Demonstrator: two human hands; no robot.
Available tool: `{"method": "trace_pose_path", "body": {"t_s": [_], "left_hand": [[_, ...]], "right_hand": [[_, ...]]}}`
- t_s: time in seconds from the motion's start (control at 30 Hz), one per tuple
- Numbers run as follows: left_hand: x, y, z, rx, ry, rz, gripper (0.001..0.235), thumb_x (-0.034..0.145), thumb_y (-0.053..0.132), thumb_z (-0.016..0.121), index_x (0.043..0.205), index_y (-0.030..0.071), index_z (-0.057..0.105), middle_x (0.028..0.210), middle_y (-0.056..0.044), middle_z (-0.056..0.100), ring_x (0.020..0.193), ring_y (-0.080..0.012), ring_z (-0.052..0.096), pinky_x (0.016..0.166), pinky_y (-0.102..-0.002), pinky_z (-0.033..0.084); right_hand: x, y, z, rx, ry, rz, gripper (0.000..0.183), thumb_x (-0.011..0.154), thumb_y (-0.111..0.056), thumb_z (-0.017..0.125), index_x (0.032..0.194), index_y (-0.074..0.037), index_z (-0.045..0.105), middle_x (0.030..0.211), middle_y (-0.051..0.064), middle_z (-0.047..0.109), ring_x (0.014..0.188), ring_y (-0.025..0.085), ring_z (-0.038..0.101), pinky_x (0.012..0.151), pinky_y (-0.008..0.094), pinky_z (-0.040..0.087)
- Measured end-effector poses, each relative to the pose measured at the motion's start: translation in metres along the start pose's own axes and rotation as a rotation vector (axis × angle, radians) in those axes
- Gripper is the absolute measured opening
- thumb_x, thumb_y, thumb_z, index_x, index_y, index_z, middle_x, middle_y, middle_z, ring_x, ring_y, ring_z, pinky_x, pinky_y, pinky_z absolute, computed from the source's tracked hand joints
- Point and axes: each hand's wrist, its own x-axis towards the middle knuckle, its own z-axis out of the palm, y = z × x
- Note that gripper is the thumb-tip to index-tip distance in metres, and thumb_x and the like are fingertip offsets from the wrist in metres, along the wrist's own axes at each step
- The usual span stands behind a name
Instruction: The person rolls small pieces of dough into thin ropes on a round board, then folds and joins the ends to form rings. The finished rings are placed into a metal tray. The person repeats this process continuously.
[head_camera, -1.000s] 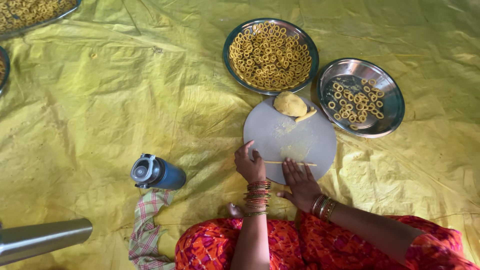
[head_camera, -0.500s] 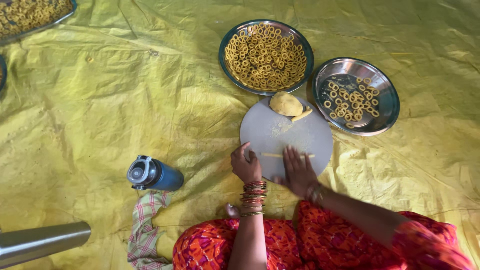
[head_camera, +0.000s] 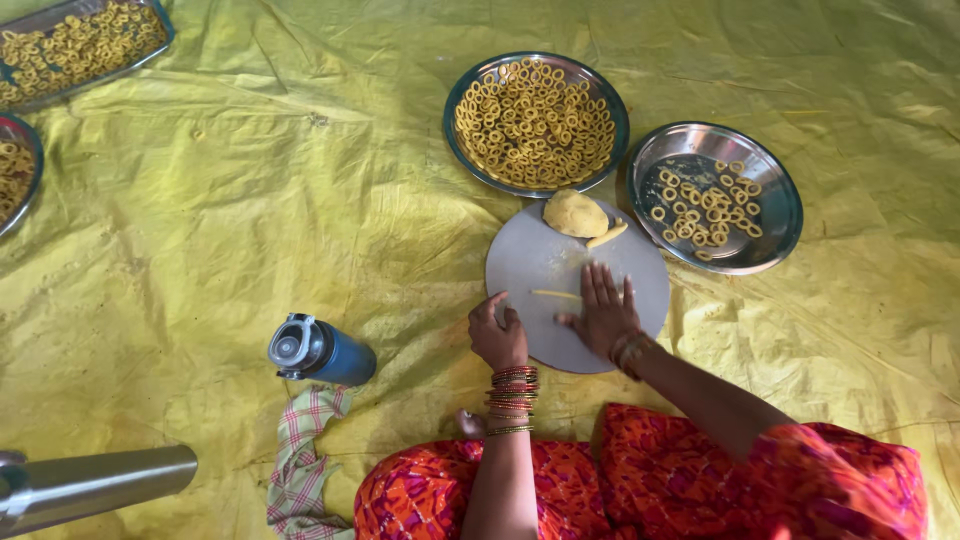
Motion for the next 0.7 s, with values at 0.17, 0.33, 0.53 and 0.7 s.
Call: {"method": "trace_pose_path", "body": {"t_s": [0.17,0.33,0.53,0.7], "left_hand": [[-0.002,0.002,0.006,-0.011,0.006,0.0,0.029,0.082,0.015,0.072,0.109,0.024,0.074,0.116,-0.005,0.067,0.109,-0.0301,0.064,0.09,-0.05,0.051],[-0.004,0.003,0.006,-0.01,-0.019,0.011,0.028,0.082,0.017,0.072,0.109,0.024,0.074,0.116,-0.006,0.066,0.109,-0.0306,0.064,0.09,-0.051,0.05],[-0.001,0.0,0.002,0.018,-0.016,-0.053,0.026,0.083,0.017,0.072,0.108,0.025,0.074,0.119,-0.005,0.065,0.111,-0.0309,0.062,0.092,-0.052,0.048],[-0.001,0.0,0.004,0.011,-0.036,-0.096,0.027,0.085,0.018,0.072,0.111,0.027,0.074,0.12,-0.004,0.064,0.111,-0.03,0.062,0.093,-0.052,0.048]], "right_hand": [[-0.072,0.008,0.01,-0.033,-0.272,-0.174,0.106,0.094,-0.079,0.025,0.16,-0.001,-0.003,0.17,0.017,-0.001,0.157,0.03,-0.002,0.123,0.053,0.002],[-0.05,0.005,-0.006,0.004,-0.267,-0.119,0.105,0.094,-0.078,0.024,0.161,-0.001,-0.003,0.171,0.015,-0.002,0.158,0.029,-0.003,0.123,0.056,0.003],[0.008,-0.001,-0.015,0.026,-0.078,0.053,0.106,0.093,-0.08,0.026,0.162,-0.004,0.0,0.171,0.015,0.002,0.159,0.028,0.0,0.126,0.055,0.001],[-0.051,0.004,0.002,0.013,-0.173,-0.12,0.106,0.095,-0.078,0.025,0.161,0.001,-0.005,0.17,0.02,-0.002,0.156,0.032,-0.004,0.123,0.053,0.002]]}}
